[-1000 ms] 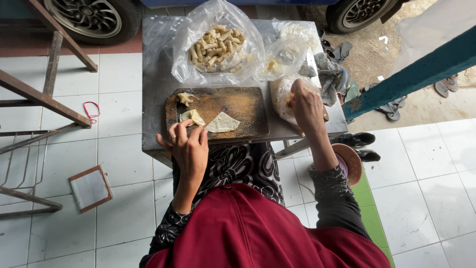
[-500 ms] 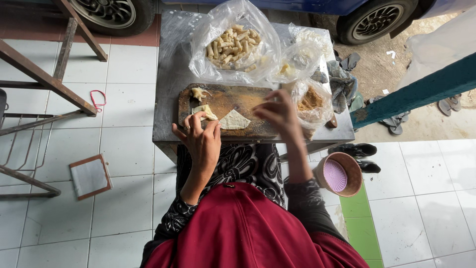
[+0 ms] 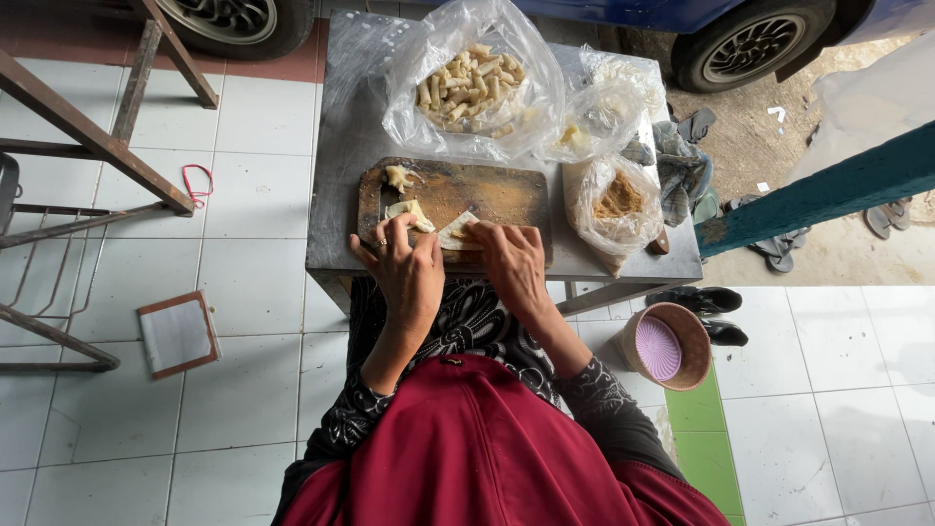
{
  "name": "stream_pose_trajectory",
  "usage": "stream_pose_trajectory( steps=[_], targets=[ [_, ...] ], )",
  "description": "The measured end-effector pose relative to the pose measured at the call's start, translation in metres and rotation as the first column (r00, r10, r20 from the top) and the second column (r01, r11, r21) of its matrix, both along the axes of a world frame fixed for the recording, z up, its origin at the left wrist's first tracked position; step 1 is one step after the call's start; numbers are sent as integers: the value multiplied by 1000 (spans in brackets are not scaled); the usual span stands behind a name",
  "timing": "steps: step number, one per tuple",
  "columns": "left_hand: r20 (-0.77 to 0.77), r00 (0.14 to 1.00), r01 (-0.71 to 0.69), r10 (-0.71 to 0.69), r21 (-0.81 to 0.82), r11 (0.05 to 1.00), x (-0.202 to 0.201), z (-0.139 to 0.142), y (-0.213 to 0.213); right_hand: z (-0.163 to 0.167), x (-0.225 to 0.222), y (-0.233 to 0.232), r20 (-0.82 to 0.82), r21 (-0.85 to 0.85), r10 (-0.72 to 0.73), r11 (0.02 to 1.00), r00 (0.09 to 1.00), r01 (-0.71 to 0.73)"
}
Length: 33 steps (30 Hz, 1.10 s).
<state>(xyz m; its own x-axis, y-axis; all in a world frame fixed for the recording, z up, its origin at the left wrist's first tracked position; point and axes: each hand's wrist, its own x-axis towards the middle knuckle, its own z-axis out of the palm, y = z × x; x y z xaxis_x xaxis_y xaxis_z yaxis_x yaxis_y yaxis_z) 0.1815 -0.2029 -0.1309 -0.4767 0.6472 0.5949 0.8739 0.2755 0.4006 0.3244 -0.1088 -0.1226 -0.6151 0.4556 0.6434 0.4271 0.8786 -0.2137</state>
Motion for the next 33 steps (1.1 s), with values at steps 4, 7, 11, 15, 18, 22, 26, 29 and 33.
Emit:
stream_pose_trajectory(
  steps=[4,7,11,15,18,22,26,29,33],
  targets=[
    [-8,1000,3,-4,-10,1000,4,0,5,-4,15,23,-173,-265,30,961,984,-76],
    [-24,1000,19,-19,-10,1000,5,2,9,13,54,47,-235,-355,-173,931,957,81],
    [-27,998,52,-52,-2,999,6,4,9,51,111,90,4,-177,-597,790,803,588],
    [-16,996,87,-87,-7,996,7,5,10,51,117,112,345,-107,-505,816,791,567],
    [57,990,126,-127,14,992,8,6,9,46,118,113,248,-123,-496,836,832,535],
    [123,974,183,-189,63,981,7,6,5,48,103,98,-65,-412,-372,855,926,315],
    [143,969,191,-200,79,978,9,6,4,30,39,51,-108,-544,-78,839,991,7],
    [137,972,180,-189,75,981,12,5,6,22,3,19,-18,-481,-65,876,998,48],
    [104,978,171,-182,105,980,11,3,11,35,1,11,-4,-359,-109,928,994,100]
  ],
)
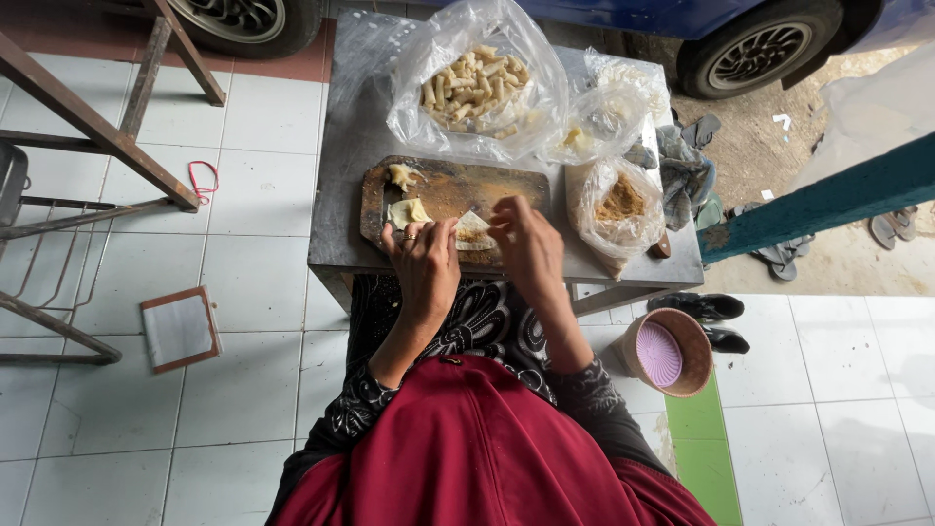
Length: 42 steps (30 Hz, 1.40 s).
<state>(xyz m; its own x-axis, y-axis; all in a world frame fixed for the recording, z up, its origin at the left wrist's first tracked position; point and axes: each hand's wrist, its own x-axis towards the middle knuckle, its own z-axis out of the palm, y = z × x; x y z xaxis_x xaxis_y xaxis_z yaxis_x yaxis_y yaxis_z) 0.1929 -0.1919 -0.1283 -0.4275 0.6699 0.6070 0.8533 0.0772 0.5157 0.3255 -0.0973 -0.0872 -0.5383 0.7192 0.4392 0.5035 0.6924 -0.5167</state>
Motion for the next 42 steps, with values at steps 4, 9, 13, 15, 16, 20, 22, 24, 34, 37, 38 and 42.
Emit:
stream_pose_trajectory(
  steps=[4,9,13,15,16,20,22,24,34,37,38,42],
  targets=[
    [-10,1000,6,-6,27,1000,0,-3,4,10,9,5,163,-55,-25,998,986,34],
    [-30,999,19,-18,36,999,6,-6,6,4,6,5,94,-169,-45,984,995,60],
    [-68,998,-3,6,32,999,7,-7,7,0,7,7,-144,-447,-4,893,990,-61],
    [-72,997,-5,8,39,999,7,-7,7,-4,7,8,-288,-438,54,880,956,-182],
    [-75,997,-7,11,49,999,6,-8,7,-7,7,8,-272,-452,35,878,962,-160],
    [-70,998,-5,9,47,999,6,-10,10,-24,2,7,-312,-473,-13,869,950,-143],
    [-59,998,-4,6,44,999,6,-11,10,-32,-1,5,-357,-463,-27,873,934,-152],
    [-58,998,-12,14,41,999,6,-11,10,-38,-3,3,-382,-446,-40,883,923,-146],
    [-75,996,-51,51,6,999,7,-7,9,-32,-10,-17,-213,-83,-12,997,977,-6],
    [-91,995,-49,48,-11,999,6,-7,8,-30,-11,-19,-153,-6,-15,1000,988,14],
    [-98,994,-50,48,-15,999,6,-8,8,-31,-10,-19,-138,10,-13,1000,990,15],
    [-169,986,2,-6,-25,1000,1,-9,9,-31,-3,-17,-83,54,60,997,995,-56]
  ],
)
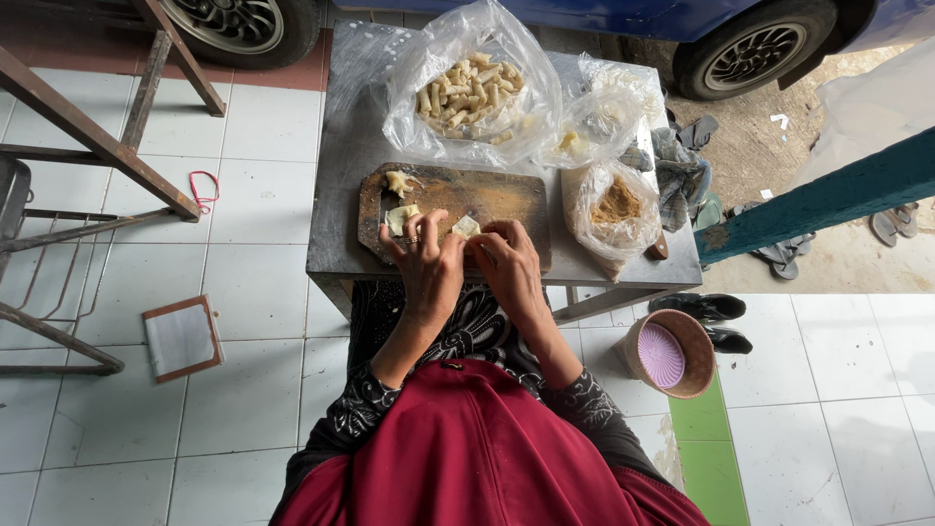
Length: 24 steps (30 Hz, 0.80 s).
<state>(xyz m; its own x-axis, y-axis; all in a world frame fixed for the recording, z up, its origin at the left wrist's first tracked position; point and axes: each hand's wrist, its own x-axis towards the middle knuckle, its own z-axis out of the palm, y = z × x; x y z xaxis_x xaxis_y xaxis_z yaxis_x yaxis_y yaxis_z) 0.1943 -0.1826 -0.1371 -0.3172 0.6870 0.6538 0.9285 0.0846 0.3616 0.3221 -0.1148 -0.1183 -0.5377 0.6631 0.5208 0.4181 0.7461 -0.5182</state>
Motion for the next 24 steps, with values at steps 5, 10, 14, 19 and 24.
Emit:
stream_pose_trajectory(
  steps=[5,10,14,19,24],
  targets=[
    [-123,968,210,-220,-87,974,-21,-6,-1,8,17,14,127,56,150,986,980,-158],
    [-242,943,206,-228,-110,972,-35,-22,7,12,20,34,209,36,219,972,953,-232],
    [-87,964,247,-253,-74,966,-39,-31,19,6,14,36,187,139,162,972,969,-190],
    [-33,980,194,-197,-85,977,-34,-30,18,3,8,39,181,72,85,992,980,-99],
    [117,990,95,-82,-114,989,-24,-17,19,4,-7,52,291,-121,-10,991,957,47]
  ],
)
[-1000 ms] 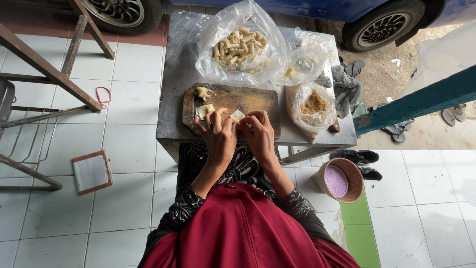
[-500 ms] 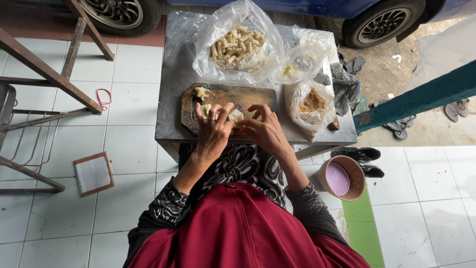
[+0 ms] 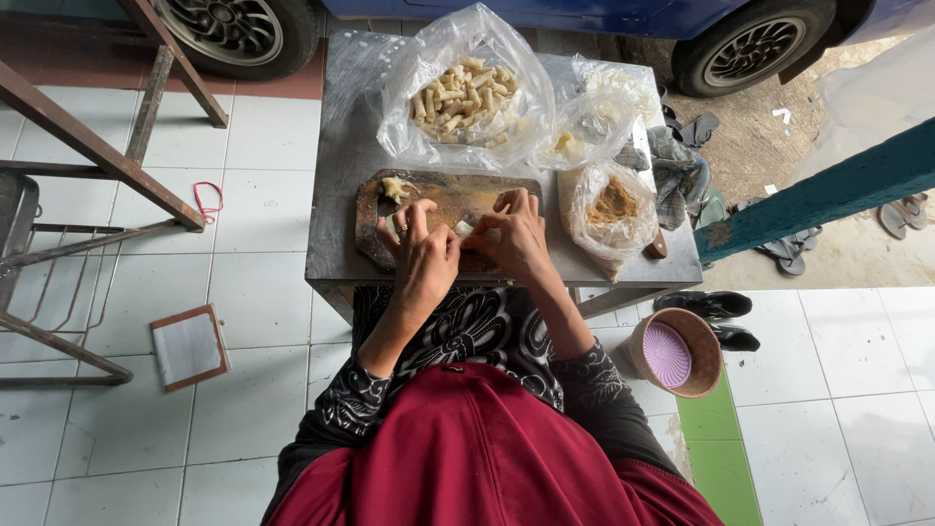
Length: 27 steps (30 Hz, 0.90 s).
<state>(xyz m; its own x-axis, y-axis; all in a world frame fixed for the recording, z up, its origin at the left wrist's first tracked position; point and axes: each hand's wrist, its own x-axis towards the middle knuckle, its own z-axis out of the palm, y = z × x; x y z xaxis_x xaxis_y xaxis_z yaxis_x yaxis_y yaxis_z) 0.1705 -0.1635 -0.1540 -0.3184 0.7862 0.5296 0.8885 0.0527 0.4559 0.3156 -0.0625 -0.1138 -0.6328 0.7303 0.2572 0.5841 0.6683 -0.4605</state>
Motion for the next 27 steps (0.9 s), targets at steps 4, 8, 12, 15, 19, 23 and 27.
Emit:
stream_pose_trajectory(
  steps=[4,8,12,15,19,23,27],
  targets=[
    [65,997,-34,31,38,999,1,9,2,0,0,-5,-160,95,20,995,987,-4],
    [-72,997,34,-28,88,996,-5,9,-9,2,16,-13,-85,145,79,987,993,-66],
    [-107,986,135,-126,90,987,-12,5,-12,1,20,-12,-67,180,102,980,992,-89],
    [-151,981,137,-125,69,988,-17,5,1,-2,13,-5,-73,192,62,980,995,-47],
    [-8,995,96,-97,-29,995,-16,7,10,-6,3,2,-35,-4,-38,999,999,37],
    [148,989,6,9,-106,994,-9,12,13,-11,-4,-1,-81,-3,-103,995,991,103],
    [141,990,-15,12,24,1000,-7,12,12,-13,2,-7,-77,117,-106,987,991,115]
  ],
)
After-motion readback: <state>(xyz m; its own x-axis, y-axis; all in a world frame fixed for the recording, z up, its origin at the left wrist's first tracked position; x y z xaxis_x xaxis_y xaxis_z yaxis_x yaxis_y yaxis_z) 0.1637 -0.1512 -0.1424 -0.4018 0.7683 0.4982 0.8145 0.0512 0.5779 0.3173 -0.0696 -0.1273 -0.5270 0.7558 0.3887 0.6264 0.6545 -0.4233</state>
